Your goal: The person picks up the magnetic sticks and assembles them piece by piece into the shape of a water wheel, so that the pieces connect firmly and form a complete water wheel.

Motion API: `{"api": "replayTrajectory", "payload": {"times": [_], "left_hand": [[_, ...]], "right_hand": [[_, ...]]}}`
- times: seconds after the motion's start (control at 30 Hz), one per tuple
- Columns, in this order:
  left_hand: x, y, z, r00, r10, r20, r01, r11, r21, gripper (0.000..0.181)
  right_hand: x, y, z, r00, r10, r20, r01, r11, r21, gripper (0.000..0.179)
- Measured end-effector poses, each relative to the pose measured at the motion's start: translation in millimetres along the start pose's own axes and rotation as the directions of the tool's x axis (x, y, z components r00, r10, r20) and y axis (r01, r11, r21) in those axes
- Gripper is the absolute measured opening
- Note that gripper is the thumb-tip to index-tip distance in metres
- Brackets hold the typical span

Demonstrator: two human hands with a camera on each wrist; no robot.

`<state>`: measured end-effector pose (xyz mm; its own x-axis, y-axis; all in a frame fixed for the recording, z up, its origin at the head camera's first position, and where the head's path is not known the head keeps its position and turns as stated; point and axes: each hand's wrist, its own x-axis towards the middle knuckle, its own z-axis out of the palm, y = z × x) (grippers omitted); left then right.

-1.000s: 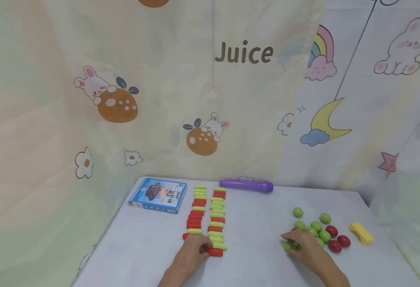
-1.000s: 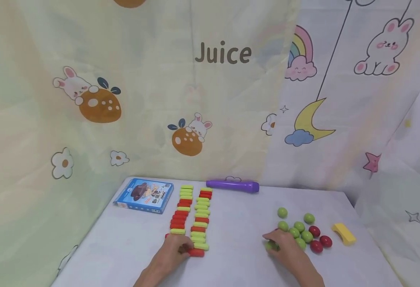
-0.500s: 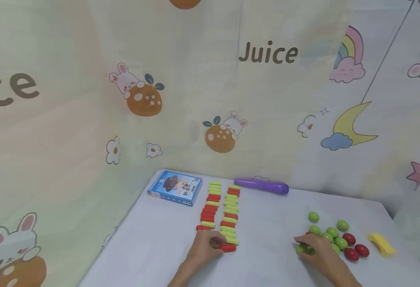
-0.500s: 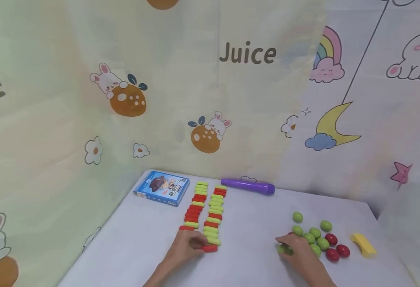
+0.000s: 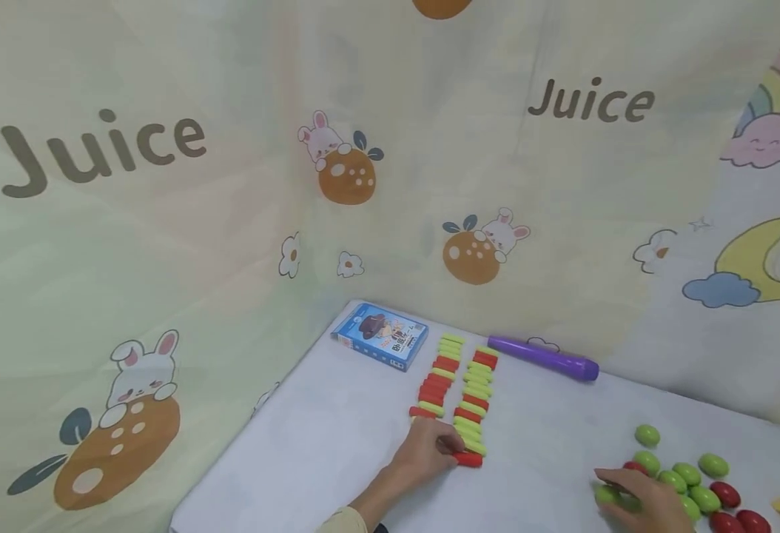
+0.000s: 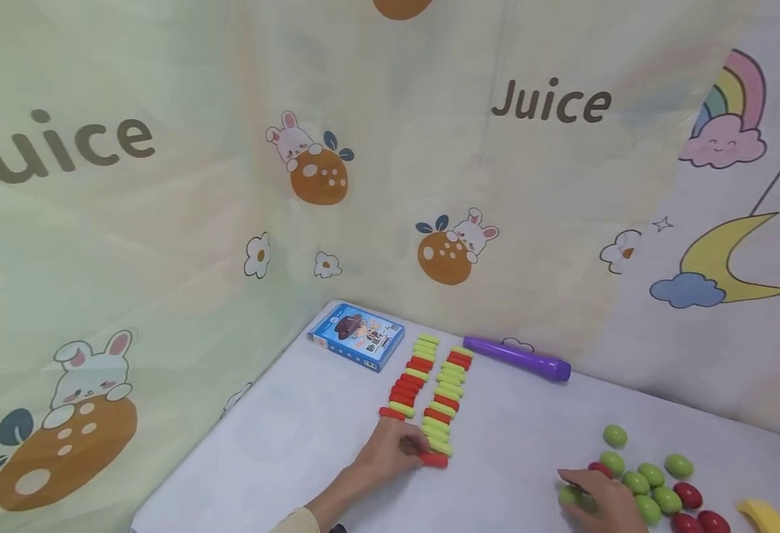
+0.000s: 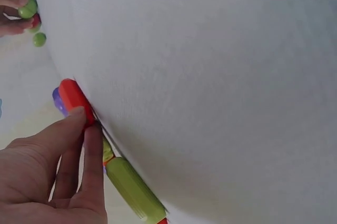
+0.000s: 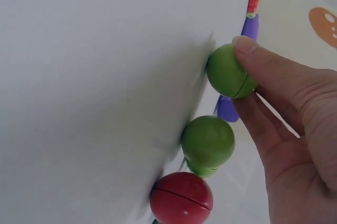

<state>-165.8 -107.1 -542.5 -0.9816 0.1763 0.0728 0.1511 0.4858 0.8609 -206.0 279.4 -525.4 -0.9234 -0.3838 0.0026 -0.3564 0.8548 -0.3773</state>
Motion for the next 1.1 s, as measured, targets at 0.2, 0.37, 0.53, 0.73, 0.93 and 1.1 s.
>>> {"api": "replayTrajectory", "payload": {"times": [0.2,0.37,0.53,0.73,0.93,1.1], "left_hand": [[-1.7,3.8,0.0,0.998,-0.061,0.018,0.062,0.991,-0.12,0.02],[3.6,5.9,6.6,0.996,-0.081,0.047,0.091,0.962,-0.256,0.017],[9.6,9.5,18.2,0.995,-0.056,0.087,0.083,0.934,-0.348,0.018],[15.5,11.1,30.1,0.996,-0.027,0.088,0.065,0.885,-0.461,0.021],[21.5,19.1,38.8,0.997,-0.011,0.071,0.045,0.865,-0.5,0.023],[25.2,28.3,46.6,0.999,-0.032,0.042,0.048,0.879,-0.474,0.022]], "right_hand": [[-10.8,-10,4,0.992,-0.024,-0.124,0.03,0.998,0.046,0.045],[-14.8,-16,5,0.986,-0.013,-0.168,0.026,0.997,0.073,0.043],[-22.4,-15,9,0.973,-0.034,-0.228,0.052,0.996,0.074,0.044],[-19.8,-17,20,0.942,-0.121,-0.312,0.175,0.973,0.152,0.043],[-7.6,-29,28,0.964,-0.141,-0.226,0.195,0.952,0.236,0.032],[1.5,-38,31,0.967,-0.161,-0.195,0.211,0.939,0.273,0.029]]}}
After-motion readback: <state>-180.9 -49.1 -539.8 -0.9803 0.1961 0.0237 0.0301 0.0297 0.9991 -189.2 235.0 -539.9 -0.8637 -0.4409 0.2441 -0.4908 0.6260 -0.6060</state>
